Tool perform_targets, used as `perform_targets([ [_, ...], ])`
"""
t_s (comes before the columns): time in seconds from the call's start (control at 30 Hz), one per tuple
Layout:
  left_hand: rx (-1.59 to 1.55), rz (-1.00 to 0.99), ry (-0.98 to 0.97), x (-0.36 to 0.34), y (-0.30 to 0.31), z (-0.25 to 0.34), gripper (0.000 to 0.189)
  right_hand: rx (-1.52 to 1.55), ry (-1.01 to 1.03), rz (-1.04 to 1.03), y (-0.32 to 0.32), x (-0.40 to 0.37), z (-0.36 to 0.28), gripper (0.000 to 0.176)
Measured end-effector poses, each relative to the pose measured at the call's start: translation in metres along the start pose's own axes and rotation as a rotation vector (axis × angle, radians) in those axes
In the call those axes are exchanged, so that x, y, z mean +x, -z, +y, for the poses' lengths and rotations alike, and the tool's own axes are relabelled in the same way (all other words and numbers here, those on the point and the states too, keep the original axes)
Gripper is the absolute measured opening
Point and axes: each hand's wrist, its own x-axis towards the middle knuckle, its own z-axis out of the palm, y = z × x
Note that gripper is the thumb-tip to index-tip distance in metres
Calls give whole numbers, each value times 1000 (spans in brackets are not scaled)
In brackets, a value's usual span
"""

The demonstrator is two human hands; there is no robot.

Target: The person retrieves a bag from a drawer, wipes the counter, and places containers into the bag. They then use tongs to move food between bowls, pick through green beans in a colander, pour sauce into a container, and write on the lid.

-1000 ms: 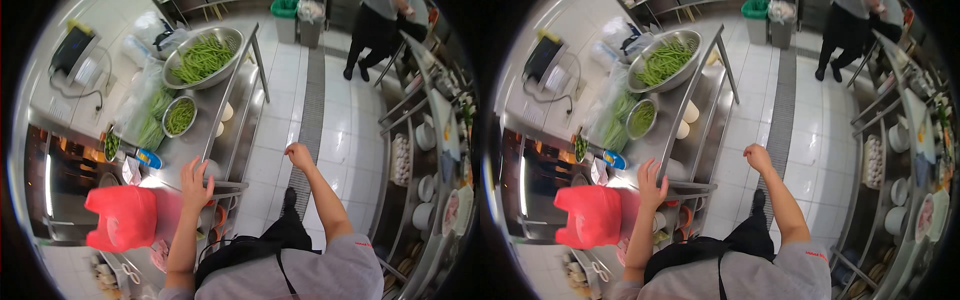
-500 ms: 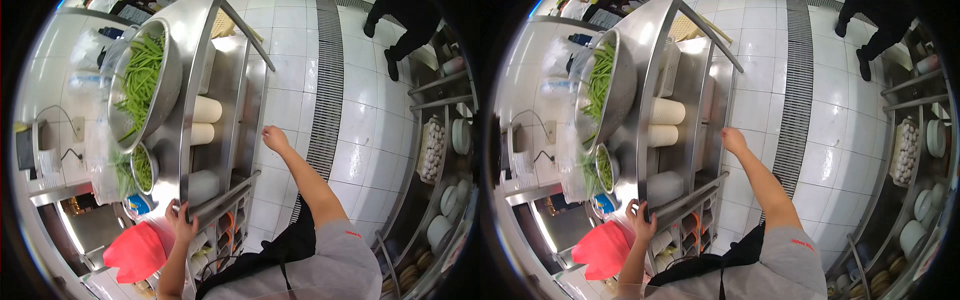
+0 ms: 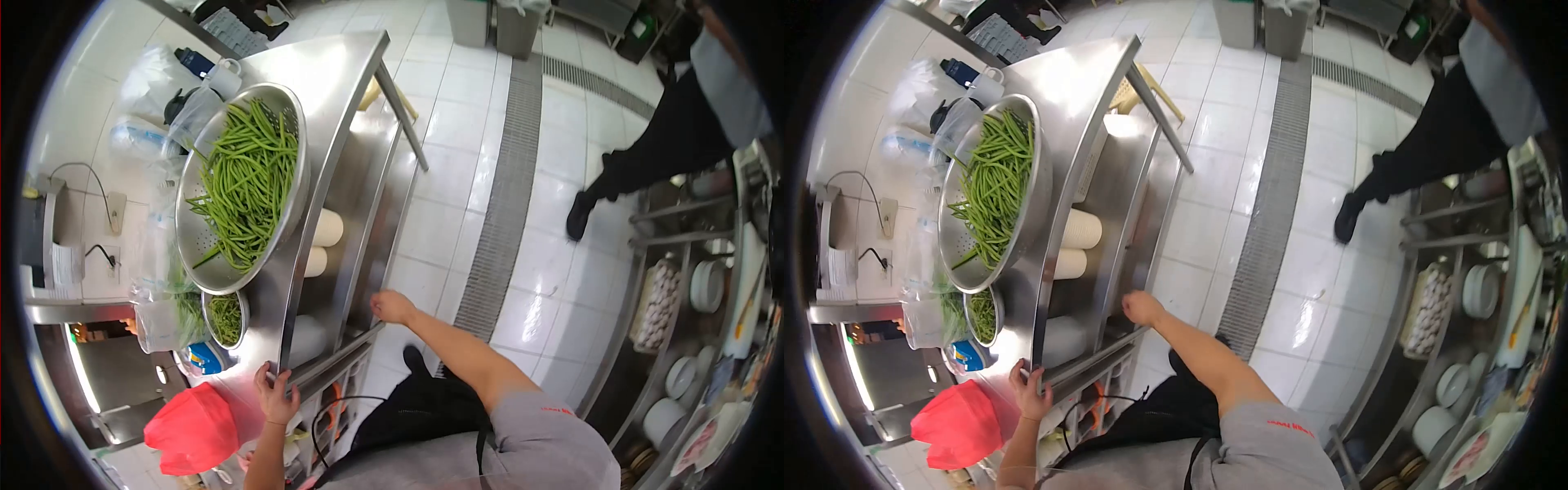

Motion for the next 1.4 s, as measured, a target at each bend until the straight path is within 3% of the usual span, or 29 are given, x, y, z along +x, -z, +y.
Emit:
perform_targets([
  [0.13,-40,68,56,4,9,6,30,-116,-225,-93,66,-29,26,20],
  [0.2,-81,5,128,3,8,4,24,-198,-246,-160,119,-12,40,21],
  [0.27,-112,77,182,12,7,10,19,-282,-263,-207,177,11,50,23],
  [0.37,-41,170,59,37,3,14,15,-355,-234,-76,264,60,60,21],
  [0.43,-23,170,51,73,1,33,14,-427,-361,23,303,66,76,19],
  [0.53,26,136,73,118,-8,54,12,-552,-174,-27,341,114,83,16],
  [0.6,-12,129,17,145,-12,69,12,-502,-52,-32,341,168,77,14],
  [0.67,-25,127,43,180,-1,94,13,-420,218,-32,331,230,68,14],
  [0.73,-126,89,24,214,13,127,13,-418,319,-179,311,299,76,20],
  [0.8,-152,59,119,243,20,167,14,-775,440,-159,264,362,122,29],
  [0.87,-228,16,171,280,22,195,16,-850,392,-249,256,401,138,30],
  [0.93,-177,127,348,322,23,228,19,-872,296,-326,261,421,155,30],
  [1.03,-220,96,539,363,13,252,22,-893,246,-385,264,431,168,30],
  [1.4,-264,272,892,406,-58,263,19,-686,228,-372,279,438,166,30],
])
